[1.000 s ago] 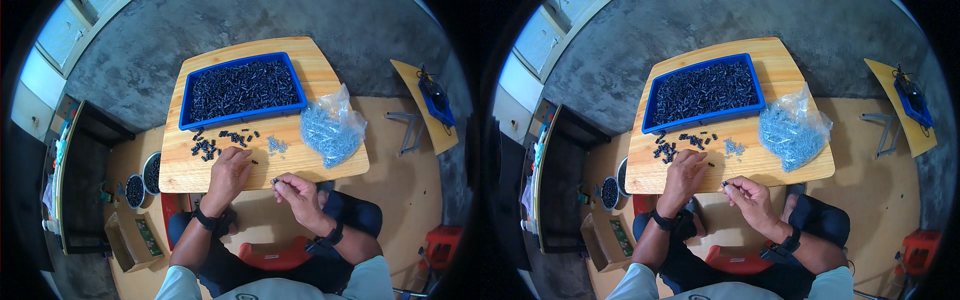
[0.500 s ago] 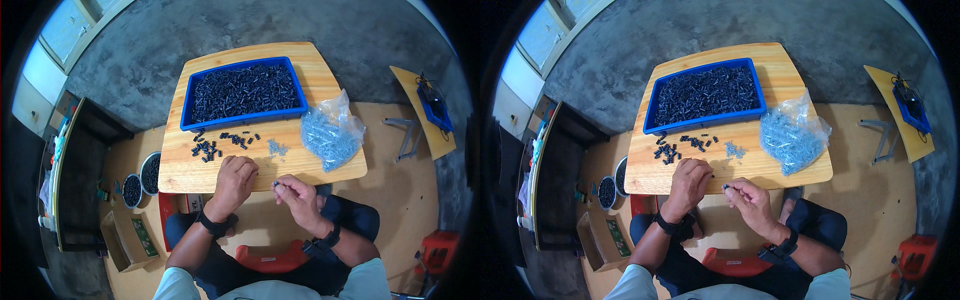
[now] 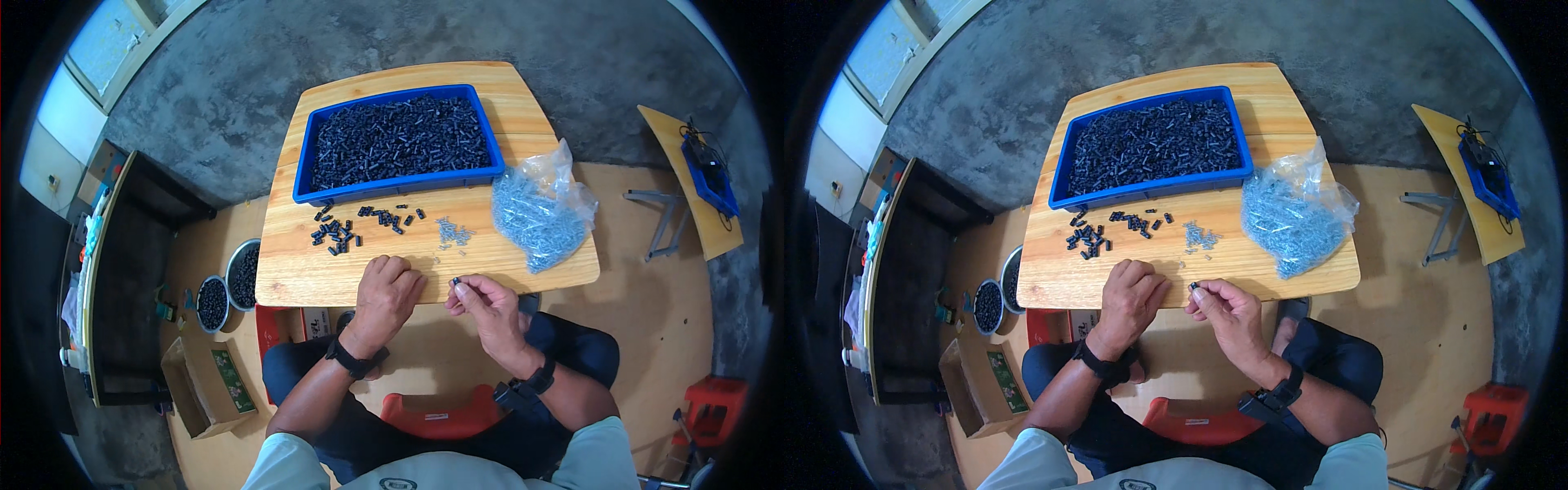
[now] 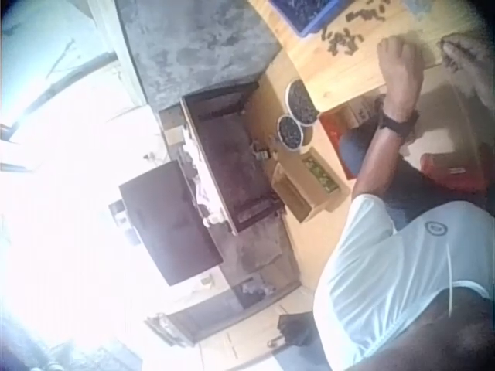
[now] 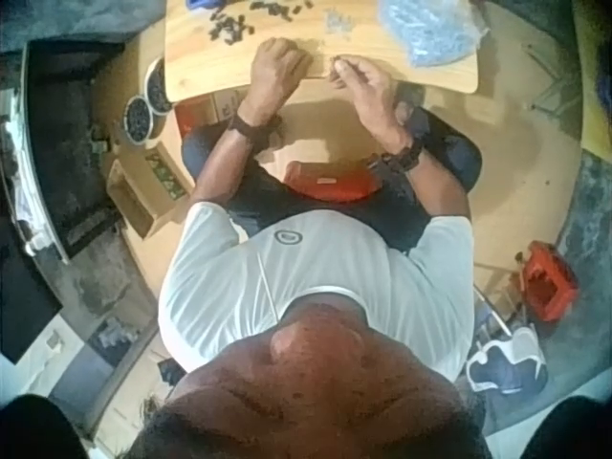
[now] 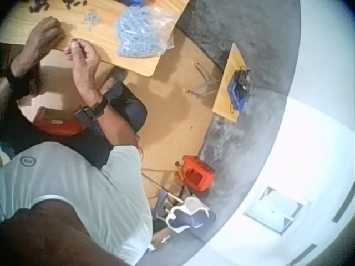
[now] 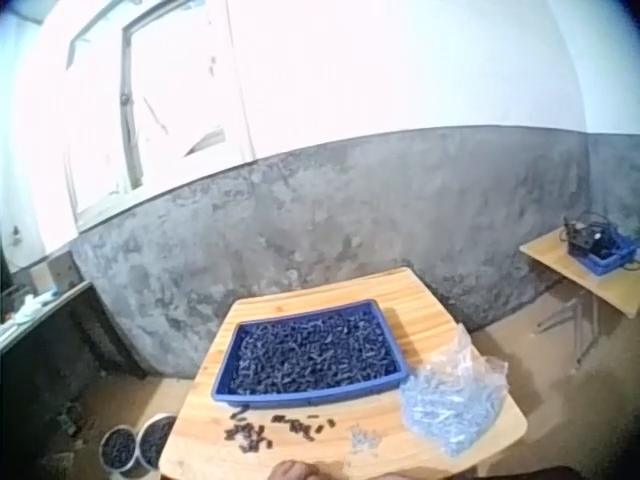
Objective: Assembling small black plastic tubes with silver metal pins.
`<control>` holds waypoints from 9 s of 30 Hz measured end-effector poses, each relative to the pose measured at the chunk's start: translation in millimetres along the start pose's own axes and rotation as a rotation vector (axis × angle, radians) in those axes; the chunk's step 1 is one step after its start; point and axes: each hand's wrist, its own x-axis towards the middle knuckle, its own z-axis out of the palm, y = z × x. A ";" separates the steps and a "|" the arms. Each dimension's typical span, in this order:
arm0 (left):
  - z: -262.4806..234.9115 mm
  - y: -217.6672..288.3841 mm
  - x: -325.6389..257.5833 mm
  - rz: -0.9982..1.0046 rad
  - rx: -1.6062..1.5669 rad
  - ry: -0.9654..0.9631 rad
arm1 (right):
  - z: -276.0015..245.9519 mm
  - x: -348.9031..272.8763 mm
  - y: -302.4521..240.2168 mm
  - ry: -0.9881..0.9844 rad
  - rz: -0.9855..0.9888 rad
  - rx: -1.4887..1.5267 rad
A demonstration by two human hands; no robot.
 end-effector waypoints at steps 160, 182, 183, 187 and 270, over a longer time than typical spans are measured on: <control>-23.3 23.1 -19.8 -0.451 -0.911 -0.159 | 8.1 -13.2 -23.0 -0.276 0.219 0.004; -15.3 36.1 -17.9 -0.187 -0.580 -0.113 | 4.0 -11.0 -14.7 -0.221 0.360 0.072; -14.8 35.3 -18.7 -0.187 -0.581 -0.112 | 3.6 -11.0 -14.9 -0.221 0.360 0.071; -13.9 34.0 -20.6 -0.222 -0.628 -0.140 | 3.5 -11.0 -16.7 -0.215 0.401 0.068; -13.0 21.8 -32.0 0.009 -0.436 -0.154 | 3.0 -9.7 -19.2 -0.338 0.406 -0.067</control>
